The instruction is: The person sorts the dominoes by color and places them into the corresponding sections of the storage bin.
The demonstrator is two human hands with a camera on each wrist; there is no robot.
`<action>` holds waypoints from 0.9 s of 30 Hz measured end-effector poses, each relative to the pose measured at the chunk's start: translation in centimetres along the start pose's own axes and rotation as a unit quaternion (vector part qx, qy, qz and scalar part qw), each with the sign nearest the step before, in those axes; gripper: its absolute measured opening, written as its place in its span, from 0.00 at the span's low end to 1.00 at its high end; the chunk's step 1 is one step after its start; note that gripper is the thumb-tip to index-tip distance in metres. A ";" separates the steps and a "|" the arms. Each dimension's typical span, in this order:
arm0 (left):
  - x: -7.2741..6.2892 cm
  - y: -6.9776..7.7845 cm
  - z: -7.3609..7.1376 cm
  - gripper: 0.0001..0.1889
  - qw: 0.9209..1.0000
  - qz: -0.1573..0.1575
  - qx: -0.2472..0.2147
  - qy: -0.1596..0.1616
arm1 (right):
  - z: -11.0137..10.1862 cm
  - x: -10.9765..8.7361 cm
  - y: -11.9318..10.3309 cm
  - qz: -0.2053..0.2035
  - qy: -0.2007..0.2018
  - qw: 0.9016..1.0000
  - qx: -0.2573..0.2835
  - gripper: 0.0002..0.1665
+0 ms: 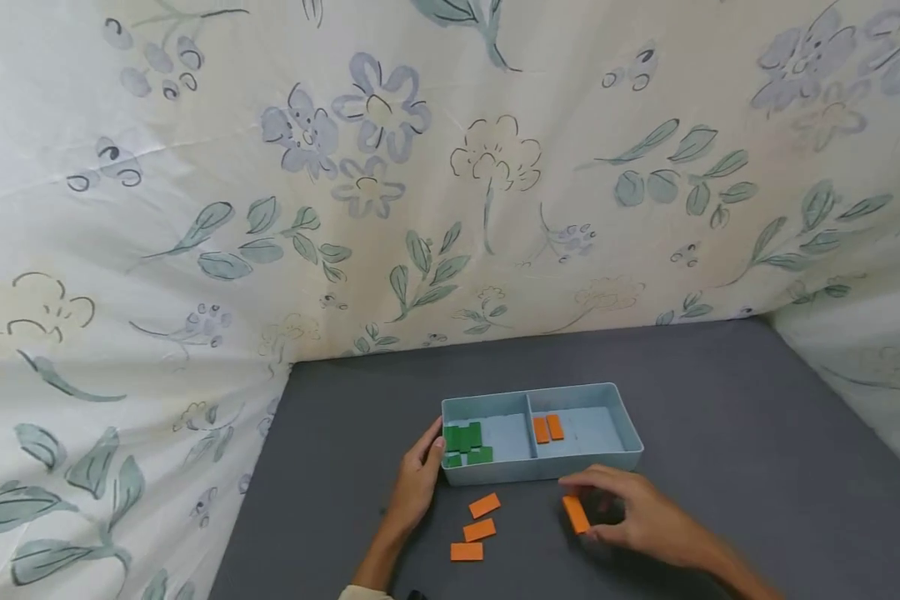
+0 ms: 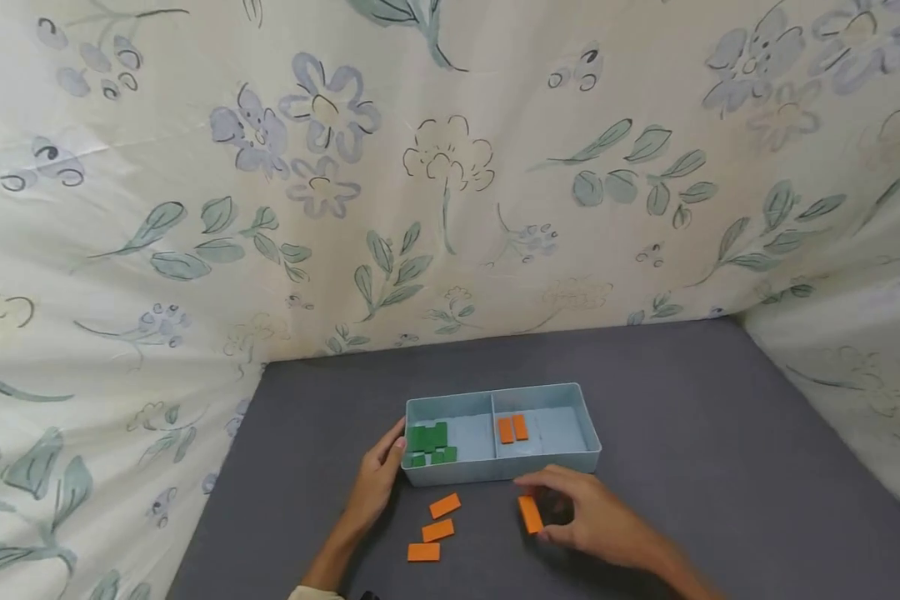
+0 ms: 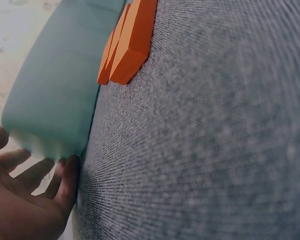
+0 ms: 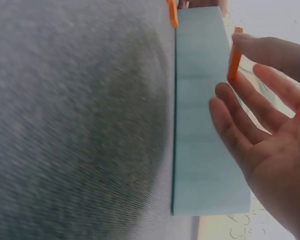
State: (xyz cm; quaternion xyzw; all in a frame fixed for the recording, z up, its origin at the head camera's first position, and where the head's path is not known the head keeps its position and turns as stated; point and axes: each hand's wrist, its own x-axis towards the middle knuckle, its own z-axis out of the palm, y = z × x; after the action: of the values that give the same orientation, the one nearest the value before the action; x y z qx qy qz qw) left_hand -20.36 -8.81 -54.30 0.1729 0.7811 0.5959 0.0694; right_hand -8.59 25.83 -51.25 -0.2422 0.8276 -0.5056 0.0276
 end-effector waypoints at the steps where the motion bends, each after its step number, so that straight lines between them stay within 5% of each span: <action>1: 0.0 0.1 0.3 0.31 1.000 0.002 0.000 -0.004 | -0.4 -0.2 -0.1 -0.008 0.011 1.000 -0.006 0.34; 9: 0.2 0.1 1.1 0.30 1.000 -0.003 -0.014 0.015 | -1.8 0.2 -0.3 -0.050 0.089 0.995 -0.024 0.37; 27: 0.1 0.2 0.5 0.28 1.000 -0.014 -0.008 0.019 | -2.6 2.7 -0.1 0.011 0.172 0.984 -0.036 0.37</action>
State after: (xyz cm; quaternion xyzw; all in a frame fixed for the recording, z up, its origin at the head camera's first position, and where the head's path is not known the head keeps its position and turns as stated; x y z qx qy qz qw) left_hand -20.21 -8.28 -54.27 0.1502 0.7797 0.6045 0.0644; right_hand -11.71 26.75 -49.31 -0.1430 0.8404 -0.5092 -0.1184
